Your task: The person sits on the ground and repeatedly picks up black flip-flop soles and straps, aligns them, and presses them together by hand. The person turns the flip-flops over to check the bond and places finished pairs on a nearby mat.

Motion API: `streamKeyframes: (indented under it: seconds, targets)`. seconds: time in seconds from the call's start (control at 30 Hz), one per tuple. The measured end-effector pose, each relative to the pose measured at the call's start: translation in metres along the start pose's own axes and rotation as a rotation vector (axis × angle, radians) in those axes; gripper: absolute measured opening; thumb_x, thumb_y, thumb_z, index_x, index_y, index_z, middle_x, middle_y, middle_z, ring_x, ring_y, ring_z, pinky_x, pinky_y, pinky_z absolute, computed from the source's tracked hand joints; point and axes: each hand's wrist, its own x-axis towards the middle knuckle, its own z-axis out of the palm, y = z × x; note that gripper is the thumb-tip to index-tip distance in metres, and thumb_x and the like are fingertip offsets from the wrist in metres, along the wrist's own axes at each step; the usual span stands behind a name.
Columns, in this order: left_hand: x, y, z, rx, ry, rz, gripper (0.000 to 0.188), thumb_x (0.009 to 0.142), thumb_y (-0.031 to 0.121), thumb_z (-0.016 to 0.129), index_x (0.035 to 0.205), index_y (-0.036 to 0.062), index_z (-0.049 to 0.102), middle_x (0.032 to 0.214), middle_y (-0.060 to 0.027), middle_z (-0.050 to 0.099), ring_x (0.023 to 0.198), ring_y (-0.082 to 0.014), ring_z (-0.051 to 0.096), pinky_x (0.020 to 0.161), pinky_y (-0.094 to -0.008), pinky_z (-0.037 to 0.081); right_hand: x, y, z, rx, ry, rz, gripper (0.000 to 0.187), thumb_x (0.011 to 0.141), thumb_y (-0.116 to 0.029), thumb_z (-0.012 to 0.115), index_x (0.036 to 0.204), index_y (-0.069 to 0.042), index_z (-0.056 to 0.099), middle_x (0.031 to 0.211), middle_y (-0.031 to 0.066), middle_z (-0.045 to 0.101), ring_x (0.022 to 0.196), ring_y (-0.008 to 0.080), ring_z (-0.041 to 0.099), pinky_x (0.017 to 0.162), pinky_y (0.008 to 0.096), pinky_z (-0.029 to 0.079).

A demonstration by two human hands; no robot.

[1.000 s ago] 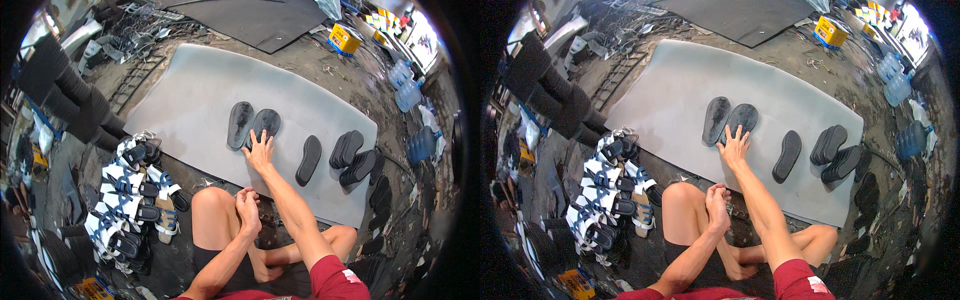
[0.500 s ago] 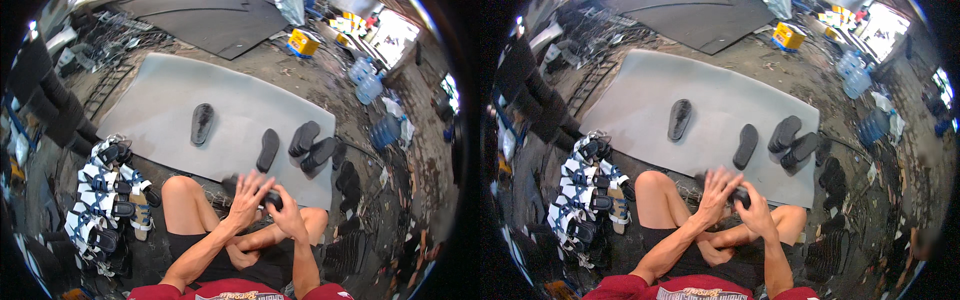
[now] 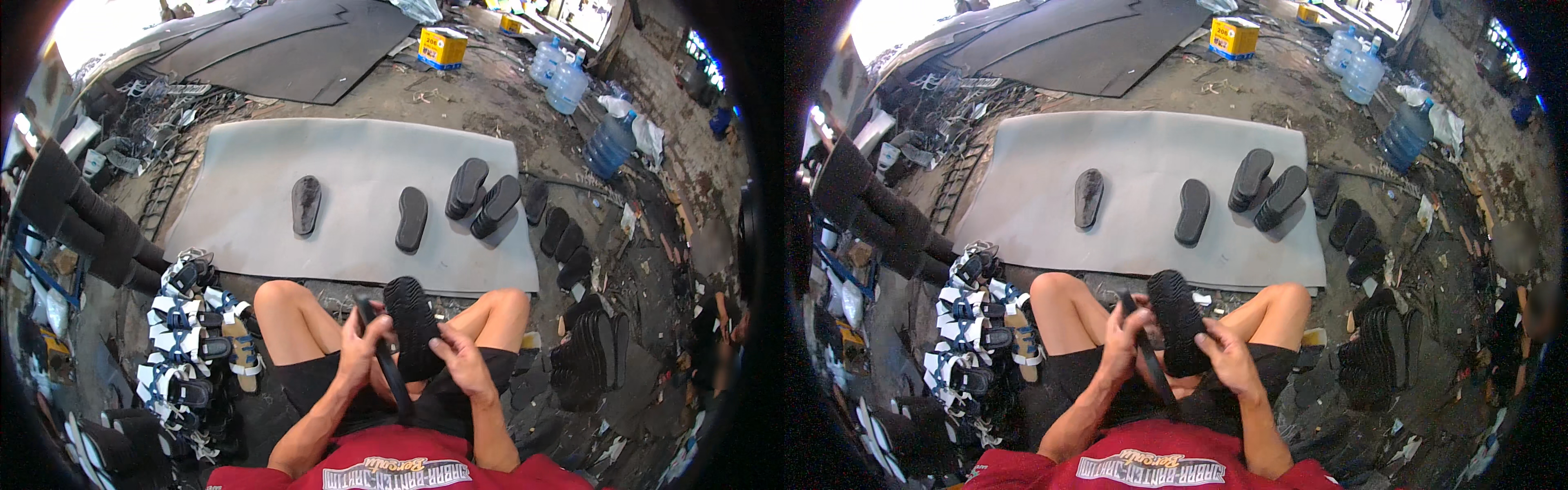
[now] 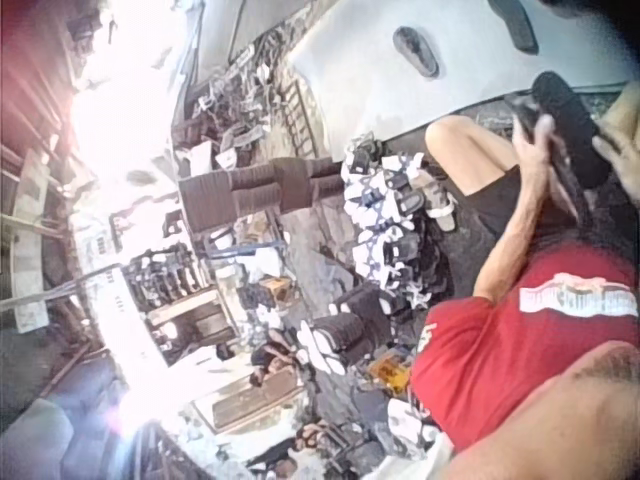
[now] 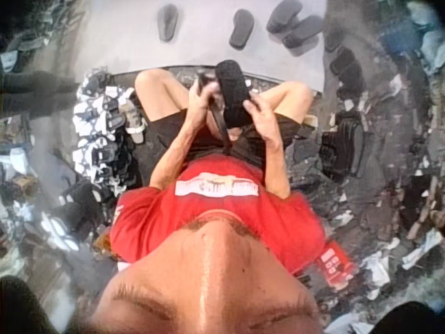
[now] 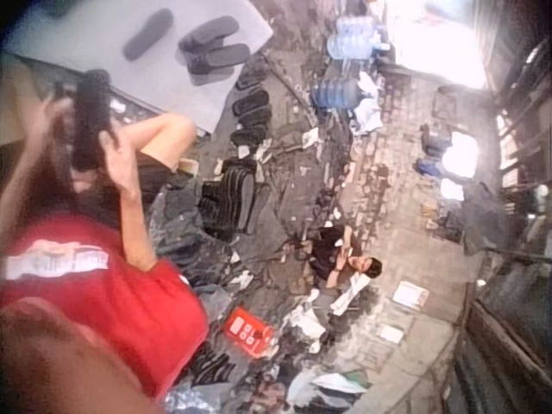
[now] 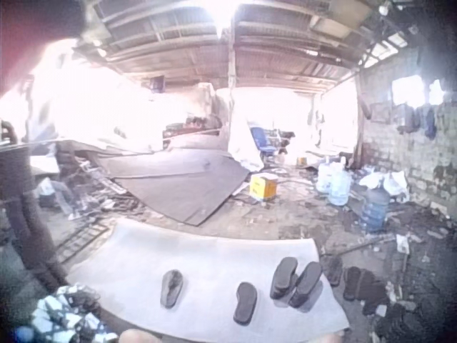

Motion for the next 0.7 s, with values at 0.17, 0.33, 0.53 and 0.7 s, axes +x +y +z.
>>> streamKeyframes:
  seconds: [0.17,0.33,0.53,0.7]
  targets:
    - [0.012,0.035,-0.028,-0.412,-0.014,0.174,0.088,0.089,0.026,0.062,0.169,0.0144,0.029,0.116,-0.0123,0.057,0.094,-0.0243,0.06,0.09,-0.0407,0.053,0.004,-0.02,-0.009,0.306,0.167,-0.118,0.041,0.11,-0.013,0.055,0.149,0.001,0.05,0.13,0.01,0.068,0.118,0.0176,0.066,0.104,0.0316,0.052]
    - [0.017,0.036,-0.012,-0.745,-0.256,0.079,0.075,0.1,0.035,0.055,0.17,0.0349,0.029,0.103,-0.012,0.054,0.087,-0.0249,0.054,0.085,-0.0455,0.05,0.009,0.034,-0.041,0.836,0.16,0.04,0.044,0.113,-0.051,0.051,0.146,-0.021,0.052,0.091,0.0057,0.063,0.066,0.011,0.059,0.05,0.0275,0.05]
    - [0.023,0.009,-0.028,-0.813,-0.208,0.037,0.056,0.111,0.053,0.047,0.16,0.0272,0.047,0.107,-0.0138,0.058,0.089,-0.0262,0.055,0.081,-0.0452,0.05,0.026,0.025,-0.009,1.214,-0.308,0.049,0.075,0.108,-0.061,0.051,0.148,0.003,0.052,0.128,0.0224,0.063,0.103,0.0314,0.062,0.086,0.0429,0.051]
    - [0.031,0.022,-0.021,-0.802,-0.14,0.087,0.058,0.112,0.051,0.047,0.159,0.0164,0.048,0.12,-0.017,0.063,0.096,-0.0283,0.059,0.083,-0.0456,0.051,0.038,-0.012,-0.014,1.228,-0.407,0.032,0.079,0.11,-0.061,0.048,0.149,0.007,0.051,0.138,0.0262,0.061,0.112,0.0337,0.064,0.092,0.0442,0.052]
